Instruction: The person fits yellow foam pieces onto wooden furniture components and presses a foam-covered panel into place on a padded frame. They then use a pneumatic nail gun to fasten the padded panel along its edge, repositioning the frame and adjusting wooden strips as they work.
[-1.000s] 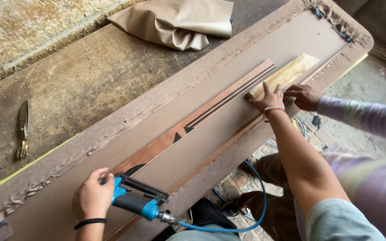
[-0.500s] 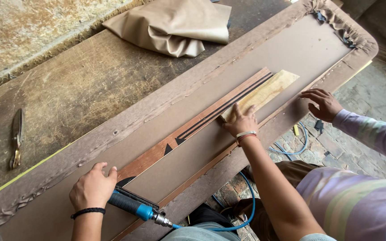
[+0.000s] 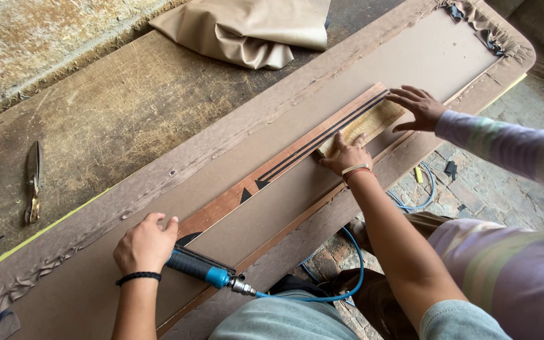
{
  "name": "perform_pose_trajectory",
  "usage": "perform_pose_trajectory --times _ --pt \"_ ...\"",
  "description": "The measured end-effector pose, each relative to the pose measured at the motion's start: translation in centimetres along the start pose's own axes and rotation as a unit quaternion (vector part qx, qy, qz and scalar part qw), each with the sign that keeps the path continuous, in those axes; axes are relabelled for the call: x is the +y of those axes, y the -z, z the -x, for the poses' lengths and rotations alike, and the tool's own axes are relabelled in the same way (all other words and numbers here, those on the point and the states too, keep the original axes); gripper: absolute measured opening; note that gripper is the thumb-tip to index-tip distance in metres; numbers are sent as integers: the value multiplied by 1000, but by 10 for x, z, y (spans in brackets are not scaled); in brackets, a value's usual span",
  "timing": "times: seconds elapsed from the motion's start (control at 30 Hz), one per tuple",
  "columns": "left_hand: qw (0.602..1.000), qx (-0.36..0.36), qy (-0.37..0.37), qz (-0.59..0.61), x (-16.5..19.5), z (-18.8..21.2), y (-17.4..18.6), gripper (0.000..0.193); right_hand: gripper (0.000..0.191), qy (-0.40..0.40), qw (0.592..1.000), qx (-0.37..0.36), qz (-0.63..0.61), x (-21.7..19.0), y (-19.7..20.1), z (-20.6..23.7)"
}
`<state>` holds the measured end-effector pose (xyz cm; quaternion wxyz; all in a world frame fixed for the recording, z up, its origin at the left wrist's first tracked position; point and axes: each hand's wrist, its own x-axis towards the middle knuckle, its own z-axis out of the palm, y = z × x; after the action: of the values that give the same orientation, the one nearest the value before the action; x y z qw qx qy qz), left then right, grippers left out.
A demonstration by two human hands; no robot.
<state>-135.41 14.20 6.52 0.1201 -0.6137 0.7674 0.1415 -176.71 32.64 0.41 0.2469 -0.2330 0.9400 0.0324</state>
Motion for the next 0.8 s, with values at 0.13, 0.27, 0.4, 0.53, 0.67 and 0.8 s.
perform_pose_trajectory --times 0.13,0.27,0.4,0.53,0.67,0.8 --pt "999 -25 -4 24 -3 1 3 47 99 -20 996 -35 -82 6 0 7" --pt "998 -27 -36 50 -5 3 8 47 98 -17 975 99 -200 12 -49 21" --pt "994 -29 -67 76 -6 2 11 46 95 65 963 137 -222 -2 -133 53" --pt "990 5 -103 98 -7 2 9 41 94 126 961 157 -191 -27 -190 96" --pt "982 60 -125 131 -7 3 2 29 107 195 953 186 -140 -39 -195 124" --pt "969 120 -156 153 -5 0 -7 21 107 170 973 139 -69 -48 -183 137"
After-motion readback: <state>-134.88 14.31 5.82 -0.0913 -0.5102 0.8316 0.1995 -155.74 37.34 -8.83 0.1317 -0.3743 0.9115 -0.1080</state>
